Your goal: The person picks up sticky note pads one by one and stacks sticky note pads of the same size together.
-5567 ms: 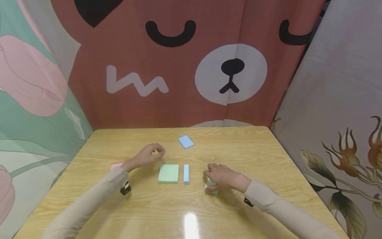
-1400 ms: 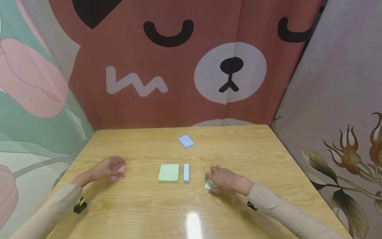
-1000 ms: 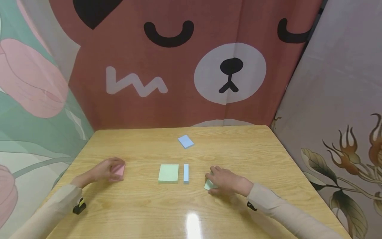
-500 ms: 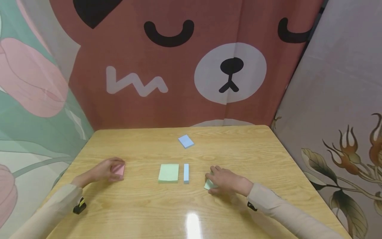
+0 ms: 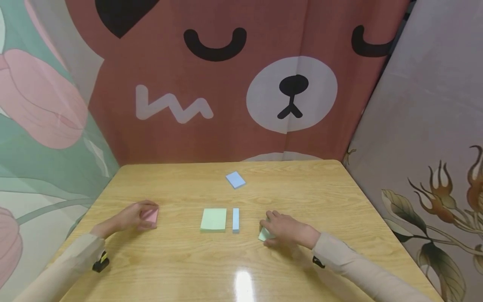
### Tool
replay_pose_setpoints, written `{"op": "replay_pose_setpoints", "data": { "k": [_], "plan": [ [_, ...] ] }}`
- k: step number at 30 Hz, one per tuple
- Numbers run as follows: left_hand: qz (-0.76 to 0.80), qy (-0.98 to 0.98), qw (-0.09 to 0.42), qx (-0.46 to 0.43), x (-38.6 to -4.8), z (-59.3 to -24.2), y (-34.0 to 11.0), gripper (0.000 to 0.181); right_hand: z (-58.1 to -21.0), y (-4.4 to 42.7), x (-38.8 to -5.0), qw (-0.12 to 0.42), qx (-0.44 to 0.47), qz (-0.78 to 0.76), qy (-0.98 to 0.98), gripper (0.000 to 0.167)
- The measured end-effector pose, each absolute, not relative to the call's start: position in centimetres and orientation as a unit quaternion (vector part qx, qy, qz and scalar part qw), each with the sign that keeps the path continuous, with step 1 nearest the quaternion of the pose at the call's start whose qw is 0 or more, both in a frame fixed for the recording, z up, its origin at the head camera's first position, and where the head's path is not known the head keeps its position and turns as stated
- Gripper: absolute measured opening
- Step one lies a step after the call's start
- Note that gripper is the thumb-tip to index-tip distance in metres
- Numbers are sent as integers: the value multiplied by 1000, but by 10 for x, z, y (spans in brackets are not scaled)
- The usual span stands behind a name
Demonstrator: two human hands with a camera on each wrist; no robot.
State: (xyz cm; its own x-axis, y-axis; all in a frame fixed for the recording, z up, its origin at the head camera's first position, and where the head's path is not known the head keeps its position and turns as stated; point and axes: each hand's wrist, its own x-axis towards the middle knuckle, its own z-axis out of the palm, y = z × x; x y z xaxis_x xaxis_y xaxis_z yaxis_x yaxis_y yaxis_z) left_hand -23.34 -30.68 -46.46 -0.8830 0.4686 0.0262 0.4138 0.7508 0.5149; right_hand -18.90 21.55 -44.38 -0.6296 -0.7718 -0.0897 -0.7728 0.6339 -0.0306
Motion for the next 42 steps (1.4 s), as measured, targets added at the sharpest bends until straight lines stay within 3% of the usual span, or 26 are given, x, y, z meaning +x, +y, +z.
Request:
{"op": "replay_pose_setpoints", "data": {
  "k": [42],
  "plan": [
    [262,936,50,230,-232,-468,-307,72,-444,215,-193,61,-425,-31,903,37]
  ]
}}
